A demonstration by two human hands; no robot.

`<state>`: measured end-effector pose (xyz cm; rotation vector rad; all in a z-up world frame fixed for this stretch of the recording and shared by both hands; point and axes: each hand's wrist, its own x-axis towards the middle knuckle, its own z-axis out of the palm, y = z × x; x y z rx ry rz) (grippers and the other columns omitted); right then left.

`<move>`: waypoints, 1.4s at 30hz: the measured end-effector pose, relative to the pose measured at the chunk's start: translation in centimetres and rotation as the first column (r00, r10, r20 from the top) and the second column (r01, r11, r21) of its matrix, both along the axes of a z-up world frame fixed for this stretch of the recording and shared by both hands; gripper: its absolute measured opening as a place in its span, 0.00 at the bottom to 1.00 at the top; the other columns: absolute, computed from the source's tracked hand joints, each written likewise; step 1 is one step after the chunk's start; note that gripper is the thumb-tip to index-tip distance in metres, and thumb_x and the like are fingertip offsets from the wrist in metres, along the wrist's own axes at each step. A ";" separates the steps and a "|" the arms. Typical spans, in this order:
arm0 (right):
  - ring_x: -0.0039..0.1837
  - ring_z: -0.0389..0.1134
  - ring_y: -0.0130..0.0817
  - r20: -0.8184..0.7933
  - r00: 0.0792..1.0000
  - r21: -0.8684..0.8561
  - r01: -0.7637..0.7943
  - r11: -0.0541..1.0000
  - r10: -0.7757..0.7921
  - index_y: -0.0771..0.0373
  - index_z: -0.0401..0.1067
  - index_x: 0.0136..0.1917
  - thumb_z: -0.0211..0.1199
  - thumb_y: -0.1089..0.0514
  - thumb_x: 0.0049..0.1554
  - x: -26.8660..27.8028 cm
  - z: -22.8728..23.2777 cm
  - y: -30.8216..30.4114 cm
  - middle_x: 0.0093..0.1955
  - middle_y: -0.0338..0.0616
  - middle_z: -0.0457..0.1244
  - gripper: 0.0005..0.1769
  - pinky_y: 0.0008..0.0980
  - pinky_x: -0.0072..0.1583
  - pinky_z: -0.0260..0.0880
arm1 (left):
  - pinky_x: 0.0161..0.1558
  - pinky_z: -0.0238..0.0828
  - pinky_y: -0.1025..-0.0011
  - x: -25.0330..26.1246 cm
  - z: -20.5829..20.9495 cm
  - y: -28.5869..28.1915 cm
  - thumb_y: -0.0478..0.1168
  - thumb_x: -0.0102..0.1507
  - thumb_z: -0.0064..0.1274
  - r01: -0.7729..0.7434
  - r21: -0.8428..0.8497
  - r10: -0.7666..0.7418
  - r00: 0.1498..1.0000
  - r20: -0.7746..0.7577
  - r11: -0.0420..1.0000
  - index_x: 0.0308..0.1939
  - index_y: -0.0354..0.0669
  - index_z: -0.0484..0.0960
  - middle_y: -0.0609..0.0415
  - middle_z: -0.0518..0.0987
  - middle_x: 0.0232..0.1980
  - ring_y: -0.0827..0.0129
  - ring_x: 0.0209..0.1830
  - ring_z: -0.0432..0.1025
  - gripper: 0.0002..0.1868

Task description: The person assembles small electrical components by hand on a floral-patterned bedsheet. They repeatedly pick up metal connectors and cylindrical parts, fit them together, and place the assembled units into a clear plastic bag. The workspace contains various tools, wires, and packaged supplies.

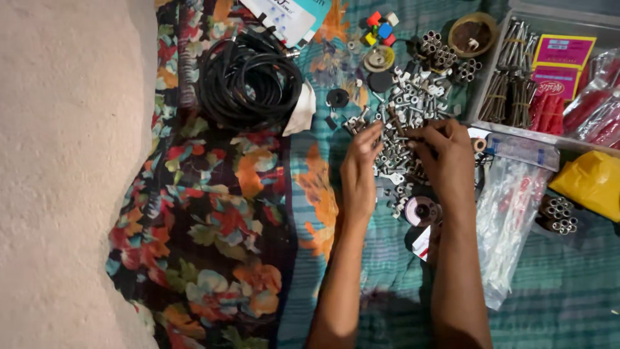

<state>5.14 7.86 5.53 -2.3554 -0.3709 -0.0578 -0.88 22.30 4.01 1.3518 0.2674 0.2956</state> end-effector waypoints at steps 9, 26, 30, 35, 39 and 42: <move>0.53 0.67 0.44 0.091 0.996 0.042 0.015 0.999 -0.019 0.62 0.79 0.50 0.73 0.66 0.55 0.2 -1.0 -0.7 0.49 0.46 0.66 0.09 0.39 0.53 0.68 | 0.48 0.74 0.55 7.8 1.8 0.7 0.36 0.61 0.60 0.370 0.856 -0.218 0.926 -0.308 0.360 0.39 0.44 0.87 0.44 0.81 0.45 0.49 0.47 0.77 0.04; 0.49 0.67 0.45 -0.008 0.981 -0.062 -0.192 0.980 0.191 0.57 0.82 0.47 0.74 0.64 0.45 0.3 0.5 -0.2 0.45 0.44 0.67 0.14 0.42 0.50 0.68 | 0.44 0.75 0.62 6.3 0.6 3.1 0.37 0.59 0.63 0.113 0.535 -0.022 0.984 -0.175 0.837 0.44 0.41 0.86 0.46 0.84 0.44 0.53 0.41 0.79 0.10; 0.50 0.68 0.45 -0.042 0.981 -0.066 -0.194 0.979 0.191 0.57 0.81 0.46 0.75 0.62 0.43 0.3 0.6 -0.1 0.46 0.45 0.66 0.15 0.41 0.50 0.70 | 0.46 0.73 0.60 6.2 -0.3 2.7 0.35 0.61 0.61 0.124 0.585 -0.048 0.989 -0.143 0.801 0.47 0.41 0.86 0.45 0.83 0.44 0.51 0.42 0.78 0.10; 0.50 0.72 0.42 -0.071 0.997 -0.013 -0.039 0.999 0.038 0.60 0.78 0.49 0.73 0.64 0.53 0.2 0.1 -0.4 0.49 0.44 0.70 0.10 0.38 0.52 0.71 | 0.47 0.73 0.59 6.2 -0.5 1.9 0.33 0.64 0.56 0.156 0.604 -0.097 0.987 -0.129 0.781 0.51 0.42 0.87 0.44 0.82 0.43 0.51 0.42 0.78 0.12; 0.50 0.72 0.35 -0.213 0.962 0.302 0.229 0.925 -0.169 0.62 0.79 0.54 0.70 0.66 0.59 -0.3 -0.3 -0.3 0.49 0.45 0.72 0.10 0.29 0.54 0.72 | 0.44 0.75 0.63 6.4 0.0 1.1 0.35 0.61 0.60 0.147 0.512 -0.123 0.989 -0.081 0.847 0.47 0.41 0.85 0.48 0.84 0.44 0.55 0.42 0.79 0.10; 0.50 0.72 0.33 -0.032 0.989 0.212 0.145 0.967 -0.141 0.65 0.79 0.56 0.70 0.68 0.56 -0.3 -0.3 -0.1 0.51 0.47 0.71 0.13 0.29 0.53 0.71 | 0.40 0.77 0.66 6.4 0.4 0.5 0.35 0.61 0.61 0.166 0.420 -0.143 0.986 -0.086 0.892 0.45 0.42 0.83 0.51 0.84 0.44 0.60 0.41 0.81 0.09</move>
